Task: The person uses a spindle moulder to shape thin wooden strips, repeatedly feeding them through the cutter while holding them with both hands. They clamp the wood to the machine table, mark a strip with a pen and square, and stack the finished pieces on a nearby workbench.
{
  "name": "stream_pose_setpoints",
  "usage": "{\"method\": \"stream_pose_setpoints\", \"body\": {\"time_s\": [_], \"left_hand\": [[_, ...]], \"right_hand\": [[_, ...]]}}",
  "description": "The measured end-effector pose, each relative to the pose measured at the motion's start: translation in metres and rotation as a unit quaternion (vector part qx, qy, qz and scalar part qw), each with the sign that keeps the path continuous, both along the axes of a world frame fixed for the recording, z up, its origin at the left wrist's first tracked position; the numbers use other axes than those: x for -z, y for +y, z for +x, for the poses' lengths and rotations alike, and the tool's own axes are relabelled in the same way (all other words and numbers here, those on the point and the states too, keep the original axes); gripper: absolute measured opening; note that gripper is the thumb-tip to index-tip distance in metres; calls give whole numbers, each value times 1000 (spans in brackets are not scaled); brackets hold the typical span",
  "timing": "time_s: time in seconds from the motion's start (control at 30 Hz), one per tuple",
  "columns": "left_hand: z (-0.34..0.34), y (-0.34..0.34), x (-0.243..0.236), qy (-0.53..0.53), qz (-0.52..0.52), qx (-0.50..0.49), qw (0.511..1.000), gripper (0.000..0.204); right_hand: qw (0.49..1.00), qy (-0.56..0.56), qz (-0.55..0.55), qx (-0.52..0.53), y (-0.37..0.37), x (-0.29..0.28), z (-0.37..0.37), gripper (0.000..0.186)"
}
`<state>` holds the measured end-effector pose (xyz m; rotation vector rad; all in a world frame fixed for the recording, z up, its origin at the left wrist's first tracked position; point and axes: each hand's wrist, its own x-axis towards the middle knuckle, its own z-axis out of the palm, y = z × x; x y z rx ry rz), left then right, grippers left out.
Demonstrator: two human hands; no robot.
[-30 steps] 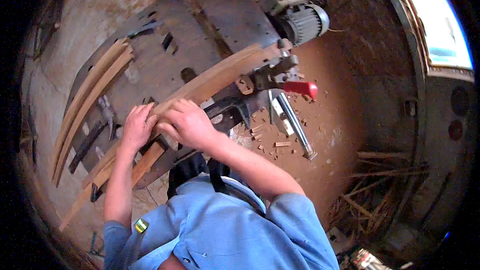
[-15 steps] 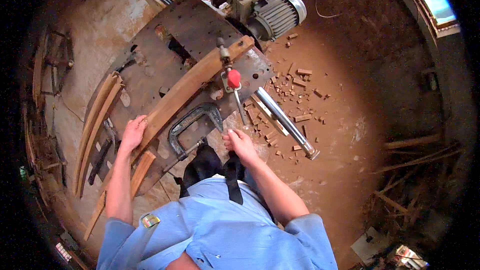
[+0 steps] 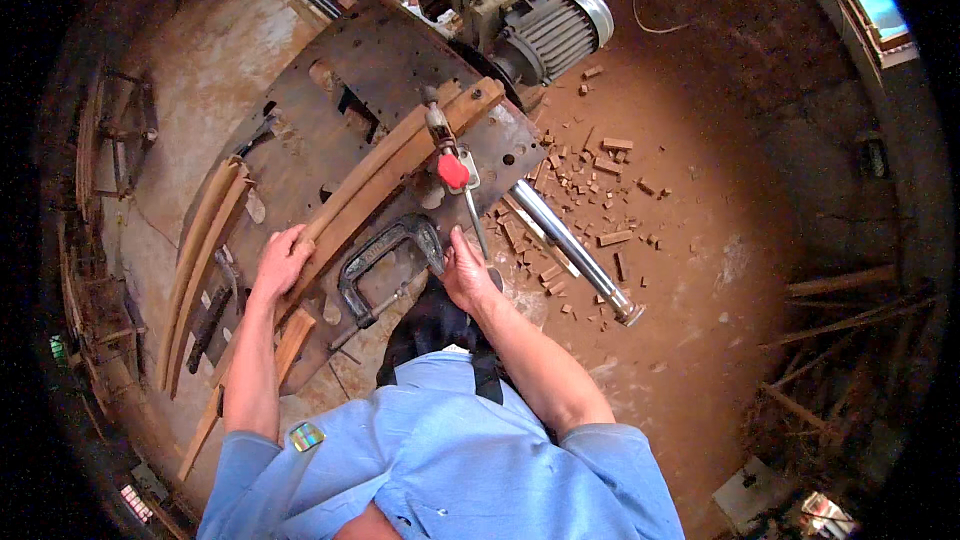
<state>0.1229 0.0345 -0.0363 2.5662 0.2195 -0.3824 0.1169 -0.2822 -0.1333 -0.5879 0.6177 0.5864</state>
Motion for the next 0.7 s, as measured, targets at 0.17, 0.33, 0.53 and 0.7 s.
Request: {"method": "stream_pose_setpoints", "body": {"time_s": [0.17, 0.33, 0.53, 0.7], "left_hand": [[2, -11, -15, 3, -7, 8, 1000, 43], [-3, 0, -2, -37, -37, 24, 998, 40], [9, -13, -21, -13, -39, 33, 999, 39], [26, -30, -26, -14, -60, 37, 997, 37]], "right_hand": [[998, -31, -21, -42, -4, -7, 3, 33], [998, 4, -57, -34, -3, -6, -1, 37], [997, 47, -42, -49, -12, 18, -12, 36], [991, 22, -109, -80, -19, 18, -18, 32]]}}
